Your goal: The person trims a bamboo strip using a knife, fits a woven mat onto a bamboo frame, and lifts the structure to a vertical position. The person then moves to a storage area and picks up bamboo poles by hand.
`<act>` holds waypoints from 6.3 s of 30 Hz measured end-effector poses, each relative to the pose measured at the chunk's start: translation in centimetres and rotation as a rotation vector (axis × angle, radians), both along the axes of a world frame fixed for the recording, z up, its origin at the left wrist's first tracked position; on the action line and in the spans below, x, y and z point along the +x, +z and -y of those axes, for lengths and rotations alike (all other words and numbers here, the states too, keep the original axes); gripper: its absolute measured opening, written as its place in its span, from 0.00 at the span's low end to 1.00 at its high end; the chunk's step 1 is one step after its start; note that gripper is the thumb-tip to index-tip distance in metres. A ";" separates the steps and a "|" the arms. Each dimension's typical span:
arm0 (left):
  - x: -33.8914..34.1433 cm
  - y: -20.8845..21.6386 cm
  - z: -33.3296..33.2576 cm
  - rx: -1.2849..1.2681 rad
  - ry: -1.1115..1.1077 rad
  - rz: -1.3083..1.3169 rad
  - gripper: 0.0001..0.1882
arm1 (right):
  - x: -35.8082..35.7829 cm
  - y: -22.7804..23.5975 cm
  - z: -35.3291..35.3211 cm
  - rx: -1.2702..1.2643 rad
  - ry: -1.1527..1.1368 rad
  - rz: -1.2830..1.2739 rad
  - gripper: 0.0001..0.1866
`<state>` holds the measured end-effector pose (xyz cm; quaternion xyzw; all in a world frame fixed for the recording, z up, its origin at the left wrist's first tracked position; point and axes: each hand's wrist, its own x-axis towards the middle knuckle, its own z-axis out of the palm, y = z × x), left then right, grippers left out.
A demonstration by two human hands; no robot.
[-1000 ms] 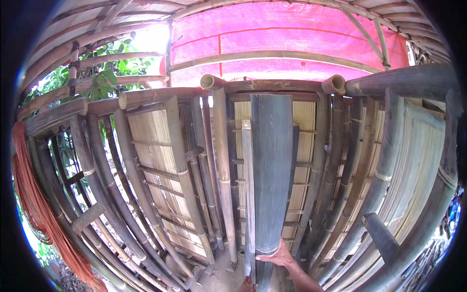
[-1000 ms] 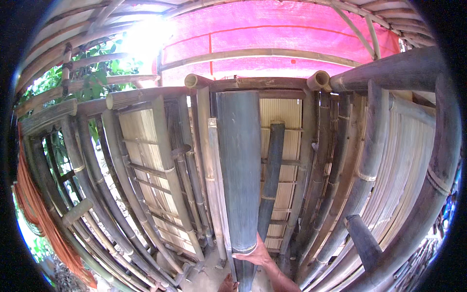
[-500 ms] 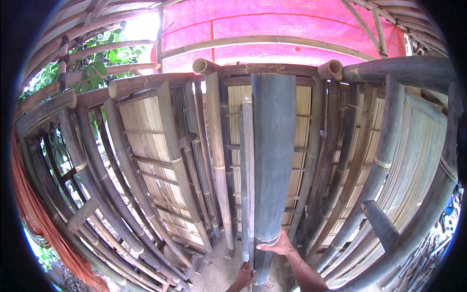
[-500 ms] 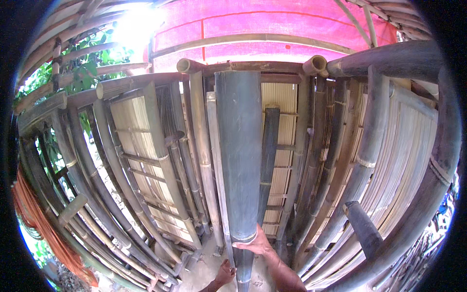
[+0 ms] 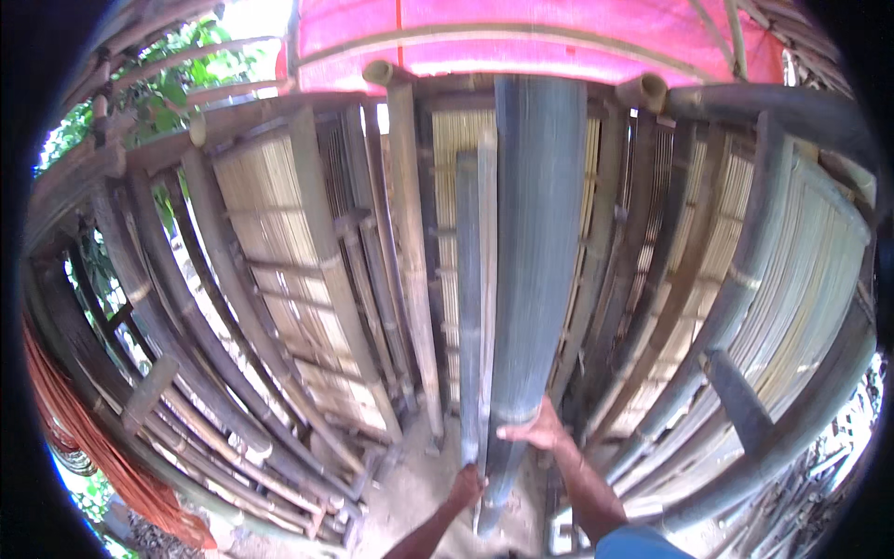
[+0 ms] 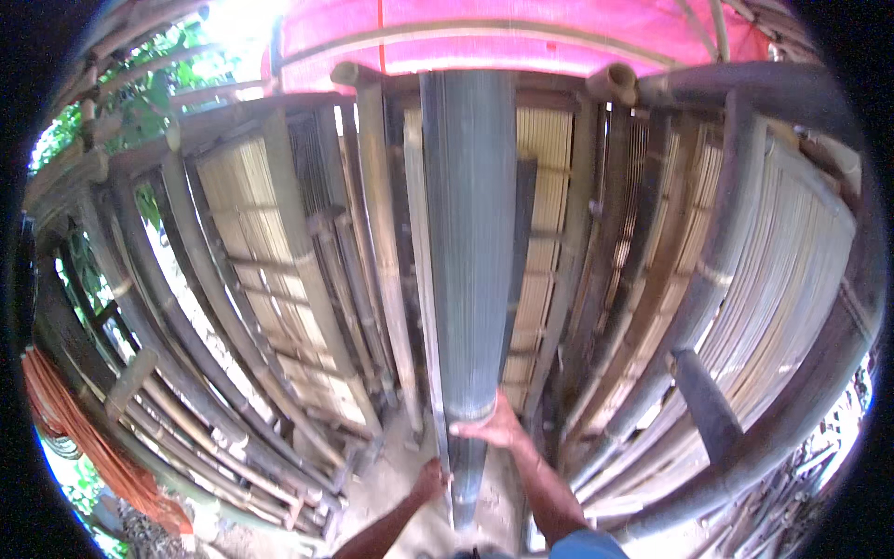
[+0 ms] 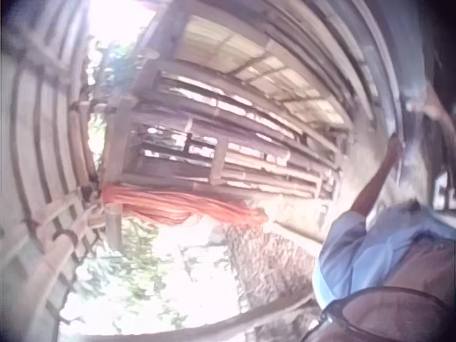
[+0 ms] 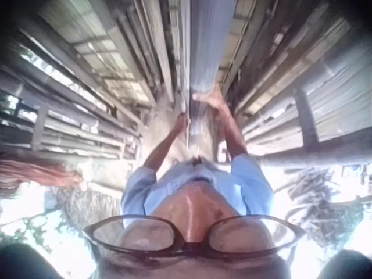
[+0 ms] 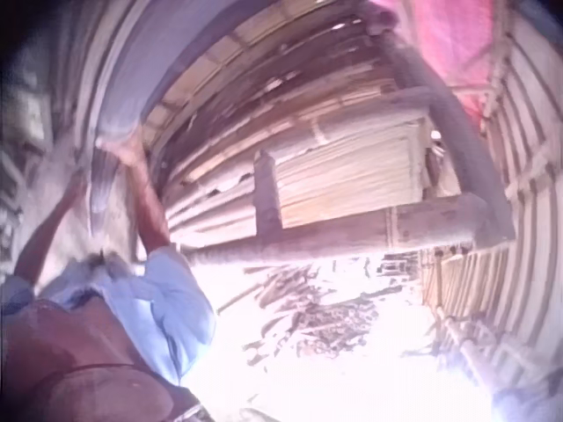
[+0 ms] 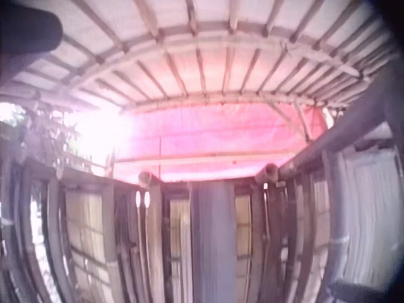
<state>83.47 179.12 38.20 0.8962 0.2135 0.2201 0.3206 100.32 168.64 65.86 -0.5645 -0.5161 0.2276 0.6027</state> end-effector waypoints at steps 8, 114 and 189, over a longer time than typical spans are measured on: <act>1.7 2.1 -1.3 -0.044 0.009 0.346 0.14 | 2.4 -2.3 -1.6 -0.024 0.076 -0.139 0.40; 7.9 4.8 -14.8 -0.206 0.150 0.161 0.01 | 25.7 0.8 -19.4 0.048 -1.089 0.770 0.51; 3.5 3.5 -16.7 -0.338 0.312 0.206 0.04 | 26.2 -0.1 -28.3 -0.083 -0.809 0.243 0.49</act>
